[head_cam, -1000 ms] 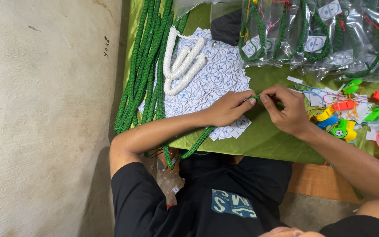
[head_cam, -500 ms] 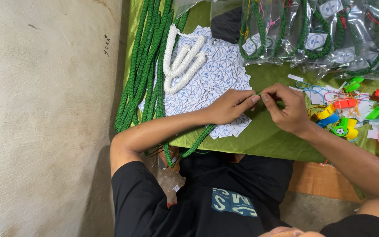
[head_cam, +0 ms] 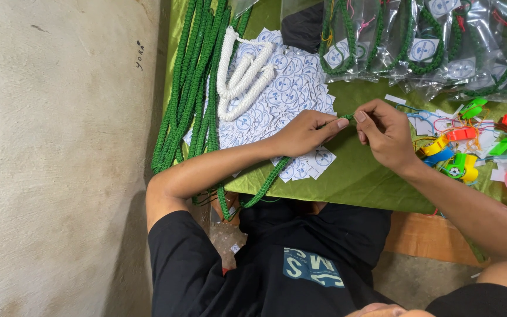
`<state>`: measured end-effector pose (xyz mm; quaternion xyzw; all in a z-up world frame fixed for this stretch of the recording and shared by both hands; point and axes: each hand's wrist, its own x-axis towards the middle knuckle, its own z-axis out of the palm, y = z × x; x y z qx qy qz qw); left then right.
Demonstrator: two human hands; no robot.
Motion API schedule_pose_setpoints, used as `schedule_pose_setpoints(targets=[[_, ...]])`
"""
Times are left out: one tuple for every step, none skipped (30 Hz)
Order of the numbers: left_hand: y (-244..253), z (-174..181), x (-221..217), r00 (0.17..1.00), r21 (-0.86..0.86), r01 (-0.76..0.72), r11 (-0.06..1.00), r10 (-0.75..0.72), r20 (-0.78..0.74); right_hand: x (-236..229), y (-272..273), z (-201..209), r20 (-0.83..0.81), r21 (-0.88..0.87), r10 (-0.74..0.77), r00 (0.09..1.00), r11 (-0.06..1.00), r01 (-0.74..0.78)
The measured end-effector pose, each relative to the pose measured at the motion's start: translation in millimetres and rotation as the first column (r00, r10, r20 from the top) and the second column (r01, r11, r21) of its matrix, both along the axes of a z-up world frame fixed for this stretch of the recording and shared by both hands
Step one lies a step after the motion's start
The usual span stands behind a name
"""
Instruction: The person assembles a green braided cord with a red whistle by tying the cord to the whistle, then places the finished item into a clear plastic bag. The workspace contains multiple cords, whistles, and pre-packaged units.
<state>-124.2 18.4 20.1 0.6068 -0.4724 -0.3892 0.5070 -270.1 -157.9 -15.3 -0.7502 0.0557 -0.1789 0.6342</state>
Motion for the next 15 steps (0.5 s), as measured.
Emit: schedule_pose_setpoints(targets=[[0, 1, 0, 1.000, 0.000, 0.000, 1.000, 0.000, 0.001, 0, -2, -4, 0.001, 0.000, 0.000, 1.000, 1.000, 0.000], [1, 1, 1, 1.000, -0.006, 0.011, 1.000, -0.011, 0.006, 0, -3, -8, -0.010, 0.025, -0.007, 1.000, 1.000, 0.008], [1, 2, 1, 1.000, -0.011, 0.022, 1.000, -0.022, 0.010, 0, -5, -12, -0.021, 0.049, -0.014, 1.000, 0.999, 0.015], [1, 2, 1, 1.000, -0.011, 0.022, 1.000, -0.022, 0.010, 0, -6, -14, -0.021, 0.049, -0.015, 1.000, 0.999, 0.016], [1, 2, 0, 0.999, -0.028, 0.032, 0.999, -0.033, -0.014, 0, -7, -15, -0.023, 0.070, -0.023, 0.999, 0.997, 0.025], [1, 2, 0, 0.998, -0.045, 0.042, 0.998, -0.043, -0.037, 0, -8, -16, -0.025, 0.092, -0.031, 0.999, 0.995, 0.033], [1, 6, 1, 0.998, -0.044, 0.042, 0.998, -0.044, -0.037, 0, -8, -17, -0.025, 0.092, -0.032, 0.999, 0.995, 0.034], [1, 10, 2, 0.998, -0.040, 0.048, 0.998, -0.050, -0.048, 0, -8, -18, -0.033, 0.130, -0.045, 0.998, 0.990, 0.049], [0, 14, 4, 0.997, -0.036, 0.054, 0.998, -0.056, -0.059, 0, -9, -19, -0.041, 0.168, -0.057, 0.998, 0.984, 0.063], [0, 15, 4, 0.997, -0.035, 0.054, 0.998, -0.056, -0.059, 0, -9, -20, -0.041, 0.168, -0.058, 0.998, 0.984, 0.064], [0, 15, 3, 0.996, -0.034, 0.053, 0.998, -0.056, -0.069, 0, -9, -21, -0.046, 0.186, -0.062, 0.997, 0.980, 0.069], [0, 15, 3, 0.995, -0.032, 0.053, 0.998, -0.055, -0.079, 0, -9, -22, -0.050, 0.205, -0.066, 0.997, 0.976, 0.075], [-1, 9, 4, 0.995, -0.032, 0.053, 0.998, -0.055, -0.080, 0, -10, -24, -0.051, 0.205, -0.066, 0.997, 0.976, 0.075], [-1, 3, 5, 0.996, -0.023, 0.053, 0.998, -0.055, -0.077, -1, -11, -25, -0.042, 0.200, -0.060, 0.997, 0.977, 0.067], [-2, -4, 6, 0.996, -0.013, 0.054, 0.998, -0.055, -0.073, -1, -11, -26, -0.033, 0.196, -0.053, 0.998, 0.979, 0.059]])
